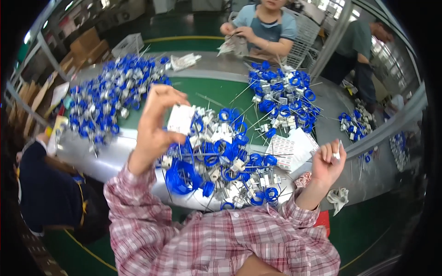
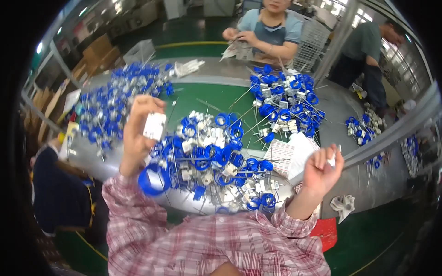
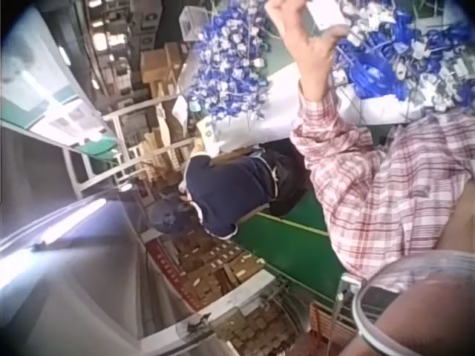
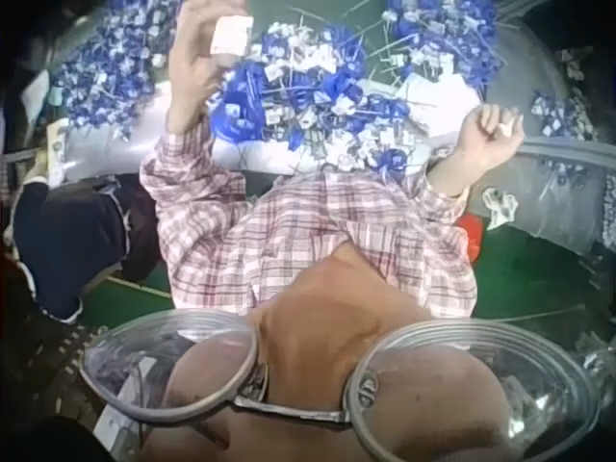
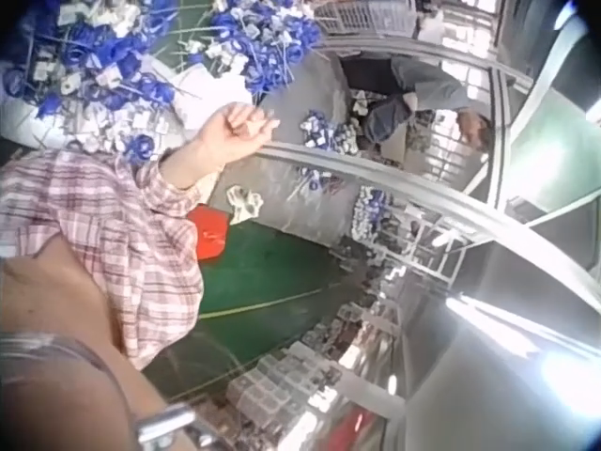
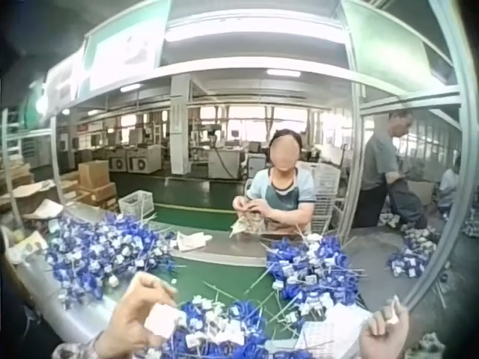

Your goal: Apply adhesive to small electrical switches and assemble them on a production line.

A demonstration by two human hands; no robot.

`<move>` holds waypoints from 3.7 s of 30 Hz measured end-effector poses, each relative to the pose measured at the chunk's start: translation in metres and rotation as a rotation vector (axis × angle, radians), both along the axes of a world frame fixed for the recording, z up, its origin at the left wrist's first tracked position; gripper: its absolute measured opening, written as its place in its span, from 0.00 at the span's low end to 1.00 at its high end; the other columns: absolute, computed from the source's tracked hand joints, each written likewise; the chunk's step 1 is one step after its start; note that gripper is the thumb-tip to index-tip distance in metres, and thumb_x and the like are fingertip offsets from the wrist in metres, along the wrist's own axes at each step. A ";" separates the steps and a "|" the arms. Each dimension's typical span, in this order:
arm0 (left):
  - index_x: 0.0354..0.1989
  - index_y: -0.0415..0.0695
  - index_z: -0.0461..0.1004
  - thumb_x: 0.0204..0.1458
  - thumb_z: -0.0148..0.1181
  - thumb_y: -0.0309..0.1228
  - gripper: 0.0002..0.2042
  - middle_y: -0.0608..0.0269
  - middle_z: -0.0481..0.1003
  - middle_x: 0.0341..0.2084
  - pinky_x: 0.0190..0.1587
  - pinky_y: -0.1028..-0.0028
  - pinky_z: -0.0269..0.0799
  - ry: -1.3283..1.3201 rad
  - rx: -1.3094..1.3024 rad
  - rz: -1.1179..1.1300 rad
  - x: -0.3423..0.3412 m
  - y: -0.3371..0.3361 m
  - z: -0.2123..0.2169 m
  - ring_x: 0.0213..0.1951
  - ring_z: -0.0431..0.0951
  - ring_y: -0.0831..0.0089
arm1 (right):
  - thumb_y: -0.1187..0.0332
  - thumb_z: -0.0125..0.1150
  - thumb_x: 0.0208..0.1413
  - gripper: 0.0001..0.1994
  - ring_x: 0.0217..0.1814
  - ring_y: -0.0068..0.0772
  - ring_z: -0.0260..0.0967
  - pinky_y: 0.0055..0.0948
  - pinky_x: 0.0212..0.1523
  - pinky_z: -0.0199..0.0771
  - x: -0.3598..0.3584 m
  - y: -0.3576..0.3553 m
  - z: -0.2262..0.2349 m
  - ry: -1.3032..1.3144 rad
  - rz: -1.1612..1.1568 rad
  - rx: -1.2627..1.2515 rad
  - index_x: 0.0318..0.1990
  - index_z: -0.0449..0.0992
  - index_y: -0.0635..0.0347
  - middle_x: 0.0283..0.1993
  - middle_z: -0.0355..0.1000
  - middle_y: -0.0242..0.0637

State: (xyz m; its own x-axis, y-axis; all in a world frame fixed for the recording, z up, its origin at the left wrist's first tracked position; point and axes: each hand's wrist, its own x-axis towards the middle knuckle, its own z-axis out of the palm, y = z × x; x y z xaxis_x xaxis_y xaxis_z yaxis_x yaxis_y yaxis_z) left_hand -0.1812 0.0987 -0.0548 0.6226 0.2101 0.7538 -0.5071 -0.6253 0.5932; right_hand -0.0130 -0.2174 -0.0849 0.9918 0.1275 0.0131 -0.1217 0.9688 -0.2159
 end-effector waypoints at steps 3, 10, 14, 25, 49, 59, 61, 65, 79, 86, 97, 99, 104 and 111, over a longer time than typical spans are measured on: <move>0.42 0.39 0.62 0.30 0.63 0.52 0.34 0.56 0.66 0.36 0.44 0.69 0.65 0.173 -0.402 -0.421 0.003 -0.029 0.007 0.43 0.69 0.64 | 0.69 0.42 0.54 0.10 0.12 0.20 0.44 0.19 0.15 0.46 -0.013 0.053 0.031 -0.173 0.149 0.001 0.36 0.65 0.70 0.17 0.55 0.30; 0.44 0.35 0.60 0.34 0.63 0.52 0.36 0.62 0.68 0.32 0.36 0.80 0.65 0.226 -0.437 -0.512 0.018 -0.086 0.002 0.33 0.70 0.77 | 0.65 0.36 0.57 0.12 0.12 0.23 0.47 0.22 0.17 0.50 -0.059 0.113 0.071 -0.467 -0.130 -0.046 0.42 0.62 0.63 0.17 0.60 0.34; 0.38 0.35 0.65 0.42 0.42 0.64 0.36 0.63 0.68 0.29 0.30 0.83 0.62 0.281 -0.417 -0.386 0.022 -0.101 0.008 0.29 0.68 0.81 | 0.65 0.33 0.58 0.14 0.13 0.23 0.48 0.22 0.16 0.49 -0.064 0.119 0.067 -0.646 -0.249 -0.014 0.44 0.59 0.65 0.18 0.61 0.34; 0.33 0.38 0.67 0.40 0.17 0.69 0.44 0.64 0.70 0.24 0.30 0.81 0.63 0.456 -0.696 -0.438 0.013 -0.115 0.015 0.26 0.68 0.80 | 0.64 0.34 0.56 0.18 0.14 0.21 0.45 0.21 0.15 0.46 -0.076 0.122 0.060 -1.005 -0.523 -0.139 0.49 0.57 0.68 0.16 0.56 0.32; 0.32 0.38 0.68 0.41 0.12 0.68 0.45 0.62 0.71 0.25 0.33 0.80 0.63 0.610 -0.676 -0.490 0.022 -0.113 0.020 0.29 0.70 0.77 | 0.65 0.35 0.54 0.19 0.11 0.20 0.41 0.21 0.12 0.41 -0.075 0.123 0.057 -0.913 -0.670 -0.199 0.50 0.56 0.70 0.14 0.55 0.33; 0.32 0.37 0.68 0.43 0.11 0.67 0.45 0.61 0.71 0.23 0.30 0.80 0.63 0.586 -0.617 -0.495 0.023 -0.111 0.020 0.27 0.70 0.76 | 0.64 0.39 0.55 0.22 0.11 0.20 0.43 0.19 0.10 0.41 -0.072 0.116 0.056 -1.094 -0.656 -0.228 0.54 0.51 0.67 0.16 0.56 0.35; 0.32 0.37 0.69 0.43 0.12 0.67 0.44 0.60 0.71 0.23 0.30 0.80 0.63 0.571 -0.621 -0.497 0.023 -0.110 0.018 0.27 0.70 0.76 | 0.67 0.46 0.51 0.24 0.13 0.21 0.45 0.19 0.11 0.42 -0.072 0.117 0.049 -1.124 -0.704 -0.229 0.55 0.50 0.64 0.19 0.57 0.36; 0.32 0.37 0.69 0.43 0.13 0.67 0.44 0.60 0.71 0.23 0.30 0.80 0.63 0.628 -0.641 -0.473 0.021 -0.111 0.024 0.27 0.70 0.77 | 0.70 0.51 0.49 0.28 0.14 0.22 0.47 0.19 0.11 0.43 -0.080 0.110 0.045 -1.154 -0.735 -0.247 0.57 0.49 0.61 0.21 0.58 0.37; 0.24 0.38 0.67 0.43 0.16 0.68 0.42 0.60 0.69 0.18 0.24 0.81 0.64 0.777 -0.849 -0.479 0.021 -0.117 0.030 0.21 0.69 0.76 | 0.63 0.40 0.54 0.22 0.13 0.23 0.48 0.22 0.12 0.49 -0.080 0.113 0.055 -1.170 -0.629 -0.340 0.56 0.51 0.60 0.20 0.60 0.35; 0.24 0.37 0.68 0.43 0.16 0.68 0.43 0.59 0.70 0.18 0.24 0.80 0.65 0.810 -0.874 -0.535 0.021 -0.117 0.027 0.20 0.70 0.75 | 0.60 0.34 0.56 0.21 0.12 0.23 0.48 0.23 0.13 0.51 -0.087 0.109 0.058 -1.176 -0.570 -0.365 0.55 0.51 0.60 0.20 0.61 0.34; 0.27 0.38 0.70 0.47 0.15 0.64 0.42 0.64 0.70 0.20 0.26 0.81 0.58 0.738 -0.759 -0.698 0.025 -0.107 0.017 0.23 0.66 0.80 | 0.57 0.27 0.59 0.22 0.12 0.24 0.51 0.25 0.15 0.59 -0.077 0.098 0.066 -1.378 -0.359 -0.465 0.55 0.51 0.60 0.21 0.63 0.33; 0.27 0.38 0.70 0.48 0.15 0.64 0.41 0.64 0.70 0.20 0.26 0.81 0.58 0.729 -0.744 -0.686 0.024 -0.105 0.015 0.23 0.66 0.80 | 0.57 0.26 0.59 0.22 0.12 0.24 0.53 0.25 0.15 0.60 -0.077 0.101 0.064 -1.382 -0.310 -0.446 0.55 0.50 0.60 0.22 0.64 0.33; 0.27 0.38 0.70 0.47 0.16 0.64 0.41 0.64 0.70 0.20 0.26 0.81 0.58 0.729 -0.716 -0.716 0.023 -0.101 0.018 0.24 0.66 0.80 | 0.58 0.29 0.59 0.21 0.12 0.24 0.54 0.23 0.16 0.61 -0.082 0.106 0.064 -1.333 -0.347 -0.438 0.56 0.49 0.61 0.21 0.64 0.34; 0.26 0.38 0.70 0.47 0.15 0.64 0.41 0.64 0.70 0.20 0.26 0.81 0.58 0.757 -0.685 -0.734 0.025 -0.098 0.017 0.24 0.66 0.79 | 0.59 0.32 0.59 0.21 0.12 0.23 0.55 0.21 0.16 0.63 -0.081 0.109 0.064 -1.300 -0.391 -0.424 0.56 0.48 0.61 0.20 0.64 0.34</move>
State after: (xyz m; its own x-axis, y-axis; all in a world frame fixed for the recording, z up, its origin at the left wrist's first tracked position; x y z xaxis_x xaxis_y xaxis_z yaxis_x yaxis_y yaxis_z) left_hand -0.1561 0.0003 -0.0379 0.9863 -0.1623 0.0307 0.0042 0.2105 0.9776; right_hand -0.0945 -0.1080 -0.0205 0.2755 0.0767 0.9582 0.6411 0.7281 -0.2426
